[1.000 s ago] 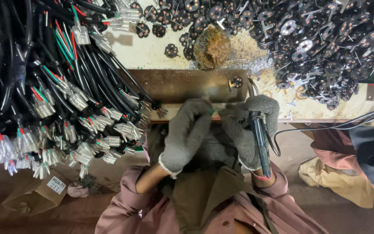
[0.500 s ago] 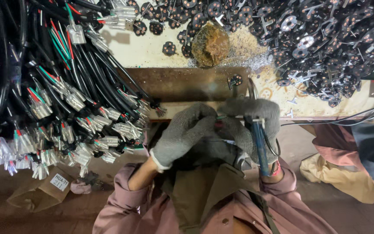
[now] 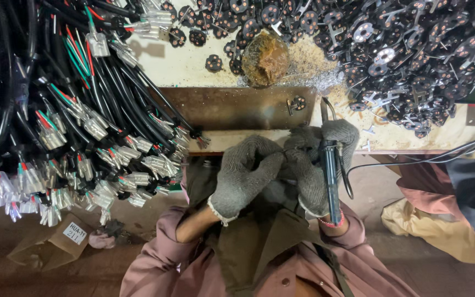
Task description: The person solders electrical wire ends to connectors at a workbench. Holding a soldering iron in one hand and a wire in the other, they solder the exposed wire strands, then set the finished wire aside and pick up the next one, repeating the process.
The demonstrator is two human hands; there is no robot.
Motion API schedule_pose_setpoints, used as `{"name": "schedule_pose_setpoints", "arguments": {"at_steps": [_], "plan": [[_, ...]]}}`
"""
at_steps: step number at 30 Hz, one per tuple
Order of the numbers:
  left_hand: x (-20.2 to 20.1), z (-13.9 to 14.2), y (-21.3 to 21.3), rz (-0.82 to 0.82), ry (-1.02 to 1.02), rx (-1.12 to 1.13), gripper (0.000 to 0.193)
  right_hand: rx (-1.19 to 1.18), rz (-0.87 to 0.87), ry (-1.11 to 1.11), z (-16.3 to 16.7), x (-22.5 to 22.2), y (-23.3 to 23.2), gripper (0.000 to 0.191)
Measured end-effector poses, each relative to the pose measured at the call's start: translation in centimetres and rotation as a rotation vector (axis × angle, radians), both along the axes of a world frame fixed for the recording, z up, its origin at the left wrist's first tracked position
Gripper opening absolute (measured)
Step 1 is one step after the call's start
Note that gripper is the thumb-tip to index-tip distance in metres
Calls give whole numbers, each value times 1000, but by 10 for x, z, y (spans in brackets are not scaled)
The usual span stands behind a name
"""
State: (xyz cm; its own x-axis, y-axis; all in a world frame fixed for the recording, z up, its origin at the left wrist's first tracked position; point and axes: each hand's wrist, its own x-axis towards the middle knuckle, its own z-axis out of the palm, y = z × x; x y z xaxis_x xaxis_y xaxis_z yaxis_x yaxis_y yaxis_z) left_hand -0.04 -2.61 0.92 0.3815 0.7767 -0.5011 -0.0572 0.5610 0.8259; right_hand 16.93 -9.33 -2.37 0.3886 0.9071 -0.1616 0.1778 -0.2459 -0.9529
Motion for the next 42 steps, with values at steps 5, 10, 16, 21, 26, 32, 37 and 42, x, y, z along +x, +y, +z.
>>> {"name": "schedule_pose_setpoints", "arguments": {"at_steps": [5,10,16,21,26,32,37,42], "plan": [[6,-10,-9,66,-178,-211,8,90,-188,257,-14,-5,-6,53],[13,-14,-9,102,-225,-271,5,158,-196,259,-17,-9,-8,50],[18,-1,29,159,388,701,16,289,-284,445,-34,-1,9,29],[-5,0,73,54,595,660,16,251,72,-620,-7,21,53,39],[4,-10,96,-83,742,697,17,49,207,-467,21,7,85,29],[-11,14,85,-2,572,621,13,30,255,-552,36,12,92,29],[-22,5,71,-159,387,413,9,-109,338,-628,37,2,88,24],[-12,-20,62,-256,513,638,11,137,287,-431,18,8,64,42]]}}
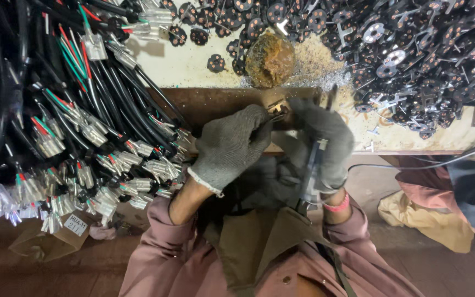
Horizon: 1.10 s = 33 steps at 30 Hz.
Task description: The person solders electrical wire ends to connectors at a workbench. Holding a soldering iron in one hand and a wire in the other, they solder the exposed wire strands, then set the finished wire aside and pick up the next one, repeating the process.
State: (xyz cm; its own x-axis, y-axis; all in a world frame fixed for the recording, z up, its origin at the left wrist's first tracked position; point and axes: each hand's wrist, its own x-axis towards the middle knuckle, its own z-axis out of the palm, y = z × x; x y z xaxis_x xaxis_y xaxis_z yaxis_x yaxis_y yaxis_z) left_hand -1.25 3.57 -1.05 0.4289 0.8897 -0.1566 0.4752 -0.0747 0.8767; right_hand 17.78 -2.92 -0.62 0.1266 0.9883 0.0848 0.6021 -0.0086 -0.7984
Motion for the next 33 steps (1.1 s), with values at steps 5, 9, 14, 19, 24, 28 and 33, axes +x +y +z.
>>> {"name": "schedule_pose_setpoints", "arguments": {"at_steps": [5,9,14,19,24,28,33], "plan": [[7,-4,-5,-27,66,94,7,-54,-120,-216,-26,29,-41,26],[10,-9,-6,-44,52,153,10,25,109,-211,-28,39,-59,26],[10,-14,-9,-31,69,210,12,43,210,-184,-19,41,-46,27],[12,-11,-6,-37,85,193,13,39,264,-191,-8,33,-37,30],[14,-7,-2,-81,111,145,19,22,292,-184,-9,35,-35,34],[14,-10,-3,-216,198,74,22,63,299,-170,-17,40,-40,34],[15,-12,-6,-151,128,150,26,24,253,-224,-26,39,-49,33]]}}
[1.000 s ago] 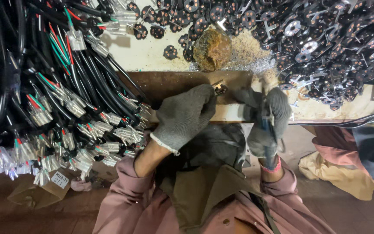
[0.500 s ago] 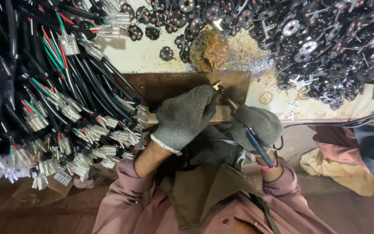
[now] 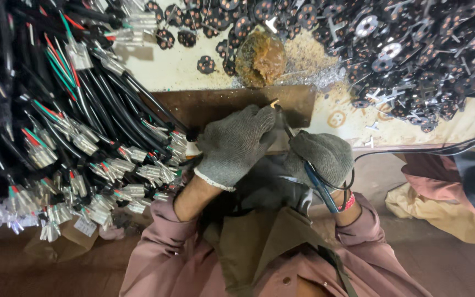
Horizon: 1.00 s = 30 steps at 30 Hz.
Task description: The person solders electrical wire ends to connectors at a workbench. Holding a soldering iron in one hand and a wire in the other, they solder the exposed wire strands, then set the finished wire aside and pick up the next one, repeating the process.
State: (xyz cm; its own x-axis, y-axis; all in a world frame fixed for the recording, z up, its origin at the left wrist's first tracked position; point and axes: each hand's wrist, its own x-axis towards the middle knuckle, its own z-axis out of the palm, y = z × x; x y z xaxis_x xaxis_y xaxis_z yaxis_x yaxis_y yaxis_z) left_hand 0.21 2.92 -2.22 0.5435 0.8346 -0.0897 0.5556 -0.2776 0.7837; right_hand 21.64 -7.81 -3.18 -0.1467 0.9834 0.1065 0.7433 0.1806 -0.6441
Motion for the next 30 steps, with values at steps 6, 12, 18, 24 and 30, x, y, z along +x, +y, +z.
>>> {"name": "schedule_pose_setpoints", "arguments": {"at_steps": [6,12,18,24,30], "plan": [[0,0,1,19,-9,12,17,78,-96,87,-5,-6,2,24],[-2,0,3,29,-35,51,18,70,-44,72,-3,-3,5,27],[-3,0,3,14,-4,8,17,11,-86,68,-3,-1,1,27],[-2,-3,4,-8,-4,-23,22,-73,-24,-22,-1,2,1,35],[-3,-1,6,-7,-20,-27,20,-84,-33,42,5,1,7,37]]}}
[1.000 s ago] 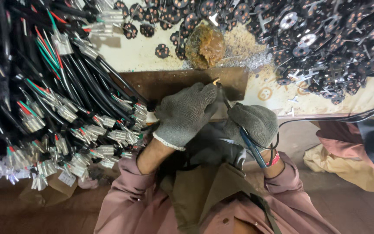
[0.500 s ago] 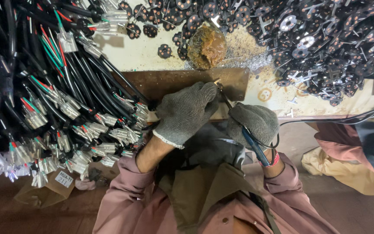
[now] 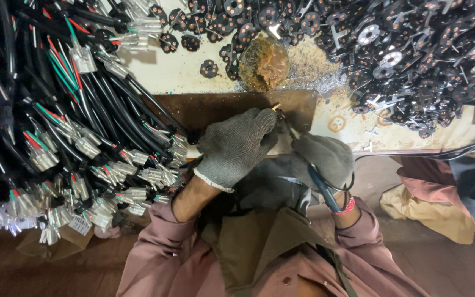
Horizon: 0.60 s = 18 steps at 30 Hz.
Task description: The person solders electrical wire ends to connectors at a workbench. Holding a soldering iron in one hand and a wire in the other, they solder the exposed wire strands, then set the finished wire aside and pick up the next one, repeating the process.
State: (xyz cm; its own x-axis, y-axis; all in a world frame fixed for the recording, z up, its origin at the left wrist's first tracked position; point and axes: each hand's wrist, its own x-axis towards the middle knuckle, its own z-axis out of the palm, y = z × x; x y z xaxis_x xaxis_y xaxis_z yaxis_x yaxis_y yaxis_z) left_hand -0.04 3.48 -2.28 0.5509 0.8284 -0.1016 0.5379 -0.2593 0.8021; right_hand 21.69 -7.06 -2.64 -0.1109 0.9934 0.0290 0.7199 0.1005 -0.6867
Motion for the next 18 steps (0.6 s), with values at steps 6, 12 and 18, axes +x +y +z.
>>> {"name": "schedule_pose_setpoints", "arguments": {"at_steps": [6,12,18], "plan": [[1,-2,-1,-7,34,50,16,133,84,61,4,-4,9,31],[1,2,-3,54,-19,88,15,157,-15,30,10,-19,16,28],[0,1,-1,18,10,64,16,133,-8,146,9,-16,20,27]]}}
